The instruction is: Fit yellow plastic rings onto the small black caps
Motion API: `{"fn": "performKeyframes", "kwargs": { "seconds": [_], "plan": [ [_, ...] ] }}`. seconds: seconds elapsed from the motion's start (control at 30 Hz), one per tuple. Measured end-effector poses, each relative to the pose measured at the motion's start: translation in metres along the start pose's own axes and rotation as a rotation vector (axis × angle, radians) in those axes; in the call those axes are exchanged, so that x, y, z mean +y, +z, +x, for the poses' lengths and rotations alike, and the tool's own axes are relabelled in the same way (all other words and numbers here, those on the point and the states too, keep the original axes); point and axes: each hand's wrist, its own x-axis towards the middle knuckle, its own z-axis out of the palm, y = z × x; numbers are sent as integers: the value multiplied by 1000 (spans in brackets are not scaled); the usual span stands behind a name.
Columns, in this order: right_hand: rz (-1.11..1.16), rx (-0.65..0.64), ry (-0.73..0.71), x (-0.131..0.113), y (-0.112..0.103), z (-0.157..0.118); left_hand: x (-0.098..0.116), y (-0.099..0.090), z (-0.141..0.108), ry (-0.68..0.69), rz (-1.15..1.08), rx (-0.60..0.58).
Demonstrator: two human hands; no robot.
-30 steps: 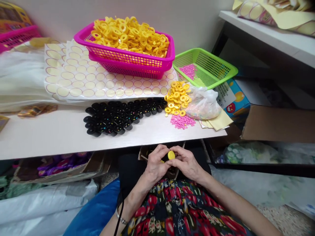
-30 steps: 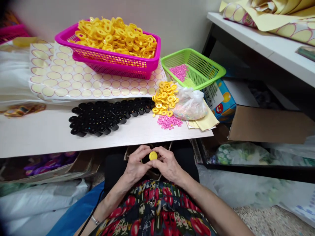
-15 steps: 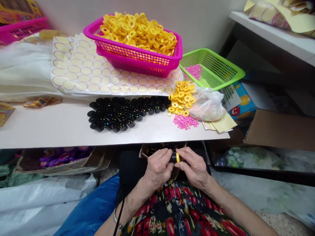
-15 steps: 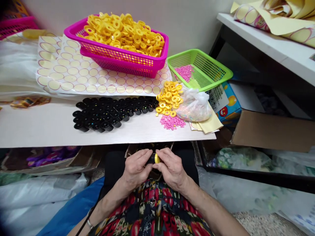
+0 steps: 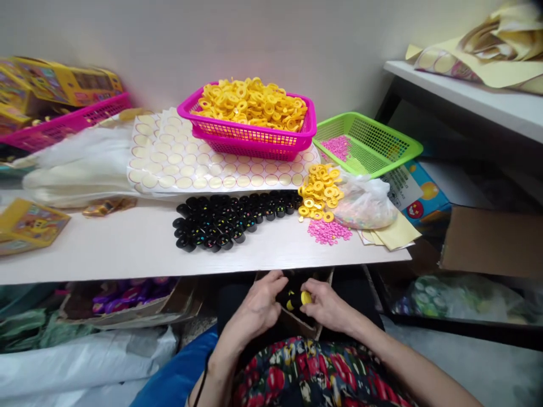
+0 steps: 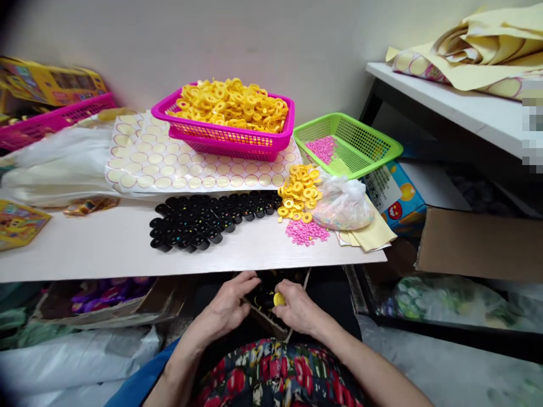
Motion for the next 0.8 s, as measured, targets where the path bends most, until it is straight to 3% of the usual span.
{"fn": "performKeyframes", "kwargs": {
  "seconds": [0.07,0.13,0.23,0.3,0.37,0.47,0.63,0.7,0.8],
  "plan": [
    [-265,-42,11,1,9,13,-11,-16,2,-77,84,129],
    [-429,-79,19,-1,14,26,-23,-26,5,-210,231,425],
    [-483,-93,32,-3,15,40,-40,-33,9,-425,469,858],
    [-472,-65,17,-4,10,41,-48,-34,11,-492,552,973],
    [-428,-23,-38,-3,1,35,-53,-34,13,-484,567,977],
    [-270,120,-132,0,-19,22,-56,-31,18,-427,538,890],
    [-248,697,-17,18,-62,18,-54,-20,36,-529,471,815],
    [-291,765,20,27,-74,21,-53,-18,42,-617,419,796],
    [-350,708,23,36,-82,24,-50,-17,47,-704,306,793]
  ]
}}
